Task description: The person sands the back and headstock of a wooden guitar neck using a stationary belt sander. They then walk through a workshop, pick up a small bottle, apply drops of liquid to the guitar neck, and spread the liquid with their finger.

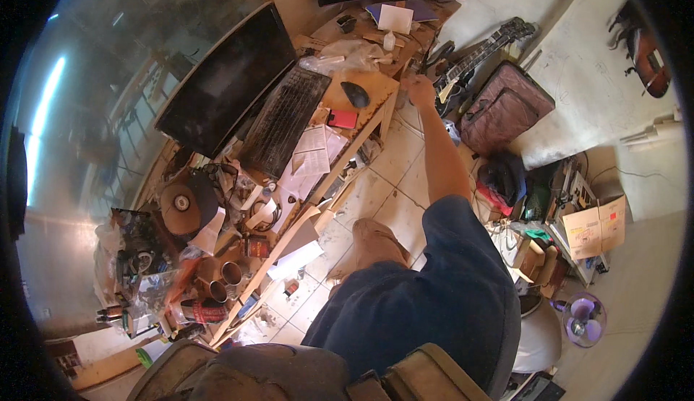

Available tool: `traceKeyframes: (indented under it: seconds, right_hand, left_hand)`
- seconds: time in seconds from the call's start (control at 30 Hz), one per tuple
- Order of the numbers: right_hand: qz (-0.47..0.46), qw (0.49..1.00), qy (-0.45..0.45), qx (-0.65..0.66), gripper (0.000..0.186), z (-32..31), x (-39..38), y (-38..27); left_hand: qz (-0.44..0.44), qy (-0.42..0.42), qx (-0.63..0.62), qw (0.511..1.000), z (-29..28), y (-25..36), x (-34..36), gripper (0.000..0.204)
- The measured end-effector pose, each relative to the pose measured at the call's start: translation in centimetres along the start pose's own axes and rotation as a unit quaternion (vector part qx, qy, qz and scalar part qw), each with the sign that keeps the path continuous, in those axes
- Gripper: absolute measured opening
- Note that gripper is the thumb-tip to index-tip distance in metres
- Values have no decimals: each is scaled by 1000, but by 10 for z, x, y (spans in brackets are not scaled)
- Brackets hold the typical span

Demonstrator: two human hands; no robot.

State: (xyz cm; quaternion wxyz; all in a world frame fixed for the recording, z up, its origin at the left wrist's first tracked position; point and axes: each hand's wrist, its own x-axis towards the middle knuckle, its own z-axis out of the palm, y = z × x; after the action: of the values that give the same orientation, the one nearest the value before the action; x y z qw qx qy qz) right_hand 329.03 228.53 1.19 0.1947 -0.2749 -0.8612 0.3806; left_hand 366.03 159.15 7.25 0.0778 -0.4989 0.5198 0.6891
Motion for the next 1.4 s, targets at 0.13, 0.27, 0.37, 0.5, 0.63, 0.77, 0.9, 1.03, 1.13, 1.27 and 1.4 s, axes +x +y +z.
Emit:
traceKeyframes:
  seconds: [0.13, 0.27, 0.37, 0.5, 0.63, 0.77, 0.9, 1.03, 1.13, 1.27, 1.4]
  right_hand:
    - [10, 1000, -19, 1, 57, 24, 66, -23]
    - [-43, 997, -65, -29, 57, 72, 152, -3]
    - [-244, 966, -32, -73, 51, 98, 202, 30]
    - [-281, 953, -86, -77, 52, 118, 258, 30]
    - [-220, 969, -99, -52, 53, 149, 262, 21]
    - [-226, 964, -137, -10, 53, 194, 217, -36]
    - [-270, 943, -181, 73, 54, 192, 142, -122]
    - [-296, 906, -235, 190, 55, 156, 51, -191]
    - [-320, 857, -287, 282, 56, 113, -27, -254]
    - [-298, 775, -403, 386, 57, 69, -145, -308]
    - [-217, 632, -595, 446, 58, 66, -284, -344]
  left_hand:
    - [1, 58, -24, 998, 28, -3, -9, 55]
    - [1, 139, -66, 988, 46, -14, -35, 55]
    - [4, 213, -121, 970, 31, -37, -84, 55]
    - [-5, 300, -198, 933, 21, -116, -175, 55]
    - [-9, 343, -226, 912, 33, -147, -231, 55]
    - [-16, 381, -270, 884, 62, -184, -258, 55]
    - [-15, 409, -336, 848, 73, -233, -278, 55]
    - [-30, 439, -347, 828, 50, -245, -287, 56]
    - [-29, 439, -358, 823, 17, -289, -272, 58]
    - [1, 421, -399, 815, -33, -320, -267, 59]
    - [-11, 425, -422, 801, -68, -344, -269, 61]
